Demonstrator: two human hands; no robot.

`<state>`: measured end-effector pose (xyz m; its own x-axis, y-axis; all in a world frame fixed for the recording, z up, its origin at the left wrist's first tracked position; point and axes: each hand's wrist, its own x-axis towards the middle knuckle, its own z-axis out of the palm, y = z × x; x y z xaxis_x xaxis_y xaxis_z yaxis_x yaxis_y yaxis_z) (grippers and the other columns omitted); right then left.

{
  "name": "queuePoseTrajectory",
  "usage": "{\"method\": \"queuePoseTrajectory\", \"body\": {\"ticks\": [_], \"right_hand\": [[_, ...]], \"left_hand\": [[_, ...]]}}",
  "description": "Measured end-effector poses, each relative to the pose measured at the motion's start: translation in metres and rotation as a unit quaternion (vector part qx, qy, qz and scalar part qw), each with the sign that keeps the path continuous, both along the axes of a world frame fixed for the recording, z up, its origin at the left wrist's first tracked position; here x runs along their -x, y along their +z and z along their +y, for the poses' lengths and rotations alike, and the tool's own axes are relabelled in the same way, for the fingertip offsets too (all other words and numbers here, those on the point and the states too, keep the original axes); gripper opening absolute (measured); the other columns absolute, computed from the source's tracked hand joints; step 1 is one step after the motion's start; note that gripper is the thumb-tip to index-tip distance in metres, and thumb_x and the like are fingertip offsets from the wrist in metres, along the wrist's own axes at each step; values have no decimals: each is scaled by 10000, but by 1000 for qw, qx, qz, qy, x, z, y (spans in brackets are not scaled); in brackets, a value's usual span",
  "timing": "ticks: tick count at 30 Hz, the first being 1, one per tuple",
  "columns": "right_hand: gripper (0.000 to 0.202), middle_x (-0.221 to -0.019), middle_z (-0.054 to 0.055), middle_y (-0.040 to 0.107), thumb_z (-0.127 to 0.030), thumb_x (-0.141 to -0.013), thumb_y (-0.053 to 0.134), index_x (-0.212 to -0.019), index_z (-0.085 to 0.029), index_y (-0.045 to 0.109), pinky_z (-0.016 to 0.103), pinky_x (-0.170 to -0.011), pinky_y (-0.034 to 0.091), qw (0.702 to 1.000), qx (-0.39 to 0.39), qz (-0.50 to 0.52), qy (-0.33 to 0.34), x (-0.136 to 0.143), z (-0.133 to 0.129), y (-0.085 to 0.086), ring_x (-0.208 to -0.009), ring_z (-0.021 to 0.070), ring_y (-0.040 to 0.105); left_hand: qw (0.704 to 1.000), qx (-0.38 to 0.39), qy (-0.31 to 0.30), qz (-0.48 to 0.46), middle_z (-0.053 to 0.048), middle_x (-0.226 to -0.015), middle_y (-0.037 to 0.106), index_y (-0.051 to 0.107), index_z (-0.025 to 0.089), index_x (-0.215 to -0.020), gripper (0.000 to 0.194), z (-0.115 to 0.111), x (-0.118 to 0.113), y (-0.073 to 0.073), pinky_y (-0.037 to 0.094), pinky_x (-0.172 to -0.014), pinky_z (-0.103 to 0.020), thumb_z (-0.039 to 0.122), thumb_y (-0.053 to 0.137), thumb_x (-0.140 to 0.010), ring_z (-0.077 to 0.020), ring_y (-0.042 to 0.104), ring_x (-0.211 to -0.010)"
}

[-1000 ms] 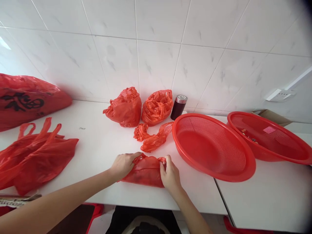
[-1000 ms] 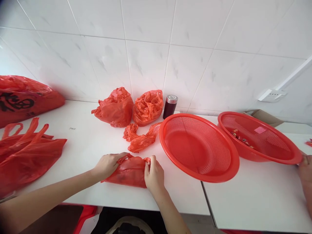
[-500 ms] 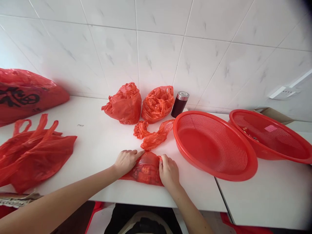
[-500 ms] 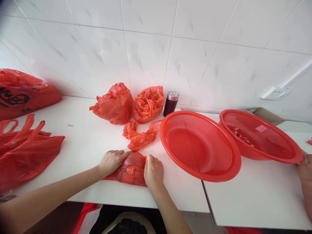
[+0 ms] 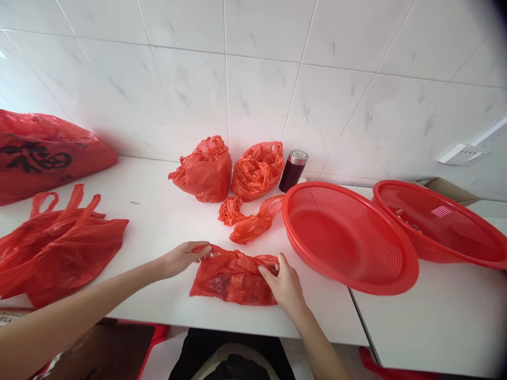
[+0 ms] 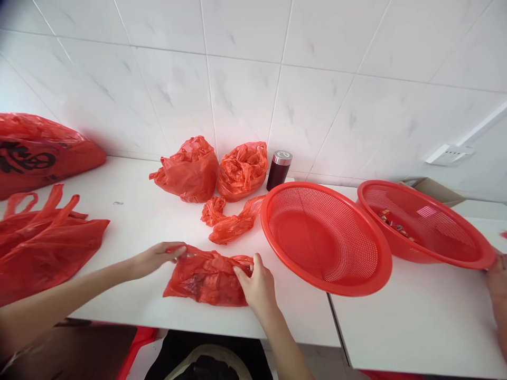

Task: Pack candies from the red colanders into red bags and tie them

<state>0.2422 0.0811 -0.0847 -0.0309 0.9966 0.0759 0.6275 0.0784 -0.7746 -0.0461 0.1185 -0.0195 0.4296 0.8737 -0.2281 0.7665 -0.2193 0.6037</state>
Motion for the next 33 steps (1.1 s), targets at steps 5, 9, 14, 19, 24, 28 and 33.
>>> {"method": "queuePoseTrajectory", "body": {"ticks": [5,9,14,19,24,28,33], "right_hand": [[372,-729,0,623,-520,-867,585,-766,-228,378,258,-614,461,961,76,262,40,2,-5,24,-694,165,608],[363,-763,14,619,-508,-882,577,-765,-220,390,290,-716,500,943,84,318,43,8,0,32,-755,165,620],[365,-650,-58,431,-460,-903,568,-736,-223,346,222,-592,408,965,38,250,73,13,-1,51,-596,96,431],[386,-642,-63,406,-441,-899,584,-722,-224,319,220,-578,400,954,37,263,136,27,-5,75,-607,98,447],[240,-927,49,679,-442,-913,561,-985,-223,491,335,-799,520,944,23,302,127,28,9,76,-888,192,654],[316,-1260,121,599,-385,-929,520,-1212,-245,514,423,-891,509,988,-56,111,95,20,36,57,-1133,254,592],[330,-1502,146,366,-248,-890,560,-1217,-240,607,466,-839,527,979,-128,-146,63,21,64,32,-1229,327,506]], "left_hand": [[960,196,68,-186,-49,-936,716,719,236,-832,475,-23,42,28,509,-937,-354,554,381,-934,-226,654,-953],[952,231,111,-166,-59,-914,724,741,244,-794,483,-33,65,28,518,-927,-371,612,441,-882,-253,657,-947],[990,28,125,-55,-58,-1328,614,587,315,-1292,513,-30,53,42,474,-986,-409,592,513,-867,-277,583,-1163],[986,-165,-36,-12,-92,-1269,633,586,268,-1287,448,-39,-4,45,435,-1007,-400,459,577,-882,-259,574,-1148],[997,-38,41,-62,-20,-927,709,670,228,-1031,293,-48,-2,54,497,-761,-277,432,484,-932,-182,634,-819],[980,-9,190,-57,-14,-863,702,653,191,-979,405,-51,52,75,496,-730,-280,556,504,-885,-218,635,-821],[921,-164,342,91,-68,-1202,656,601,209,-1193,536,-50,101,88,463,-927,-368,601,546,-831,-256,614,-974]]}}
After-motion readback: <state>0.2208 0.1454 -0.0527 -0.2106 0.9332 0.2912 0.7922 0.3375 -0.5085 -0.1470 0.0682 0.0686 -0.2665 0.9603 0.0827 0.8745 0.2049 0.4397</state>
